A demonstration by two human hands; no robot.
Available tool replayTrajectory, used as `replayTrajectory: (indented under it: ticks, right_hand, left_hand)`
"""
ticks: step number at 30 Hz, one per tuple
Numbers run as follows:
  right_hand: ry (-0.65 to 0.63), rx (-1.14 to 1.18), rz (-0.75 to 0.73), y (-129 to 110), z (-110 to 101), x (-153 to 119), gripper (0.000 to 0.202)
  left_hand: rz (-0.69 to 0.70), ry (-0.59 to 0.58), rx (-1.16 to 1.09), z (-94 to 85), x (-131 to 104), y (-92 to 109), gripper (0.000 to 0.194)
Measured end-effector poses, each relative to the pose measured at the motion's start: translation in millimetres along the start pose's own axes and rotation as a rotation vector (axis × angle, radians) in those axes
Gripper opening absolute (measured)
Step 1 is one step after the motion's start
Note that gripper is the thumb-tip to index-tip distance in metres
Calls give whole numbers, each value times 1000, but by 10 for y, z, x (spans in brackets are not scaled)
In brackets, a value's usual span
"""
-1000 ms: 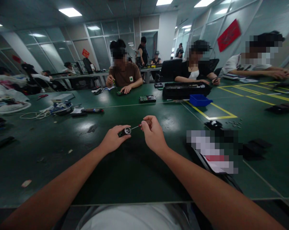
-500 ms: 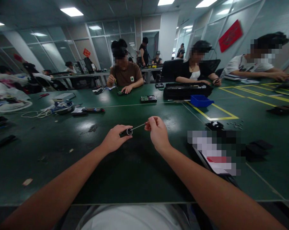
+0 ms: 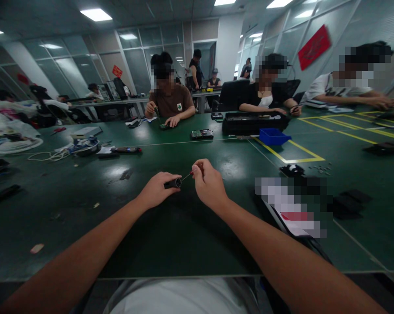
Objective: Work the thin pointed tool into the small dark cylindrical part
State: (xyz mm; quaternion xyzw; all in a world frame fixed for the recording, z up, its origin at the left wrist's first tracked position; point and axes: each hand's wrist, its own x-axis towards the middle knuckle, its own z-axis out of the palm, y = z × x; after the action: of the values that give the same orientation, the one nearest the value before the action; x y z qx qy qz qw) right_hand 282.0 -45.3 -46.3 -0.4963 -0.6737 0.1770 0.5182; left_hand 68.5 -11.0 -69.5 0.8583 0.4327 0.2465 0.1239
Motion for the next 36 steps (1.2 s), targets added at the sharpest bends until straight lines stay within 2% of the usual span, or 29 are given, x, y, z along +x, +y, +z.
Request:
replayTrajectory:
  ticks: [6,13,17,21,24,27,32,36]
  right_hand:
    - [-15,-69,28,-18,0,3,18]
    - [-1,-79,49,-32,-13,2,18]
    - [0,-76,51,-28,-18,2,19]
    - [-20,-64,55,-21,-13,-3,20]
    - [-27,-63,49,-13,-8,-6,19]
    - [-36,-66,38,-5,-5,-8,19]
    - [-52,-53,41,-8,-5,-11,19]
    - [-57,-53,42,-17,-3,-9,19]
  left_hand:
    - [-45,-20,-30,-16,3,-6,41]
    - [-178,117,-210,-17,14,27,31]
    - [-268,182,-363,-33,17,54,39]
    - [-313,195,-334,-98,13,64,33]
    - [-300,142,-191,-151,13,49,26]
    - [-256,32,-19,-183,13,7,23]
    - [-265,-157,200,-183,-15,-100,29]
    - [-225,-184,224,-150,-45,-161,22]
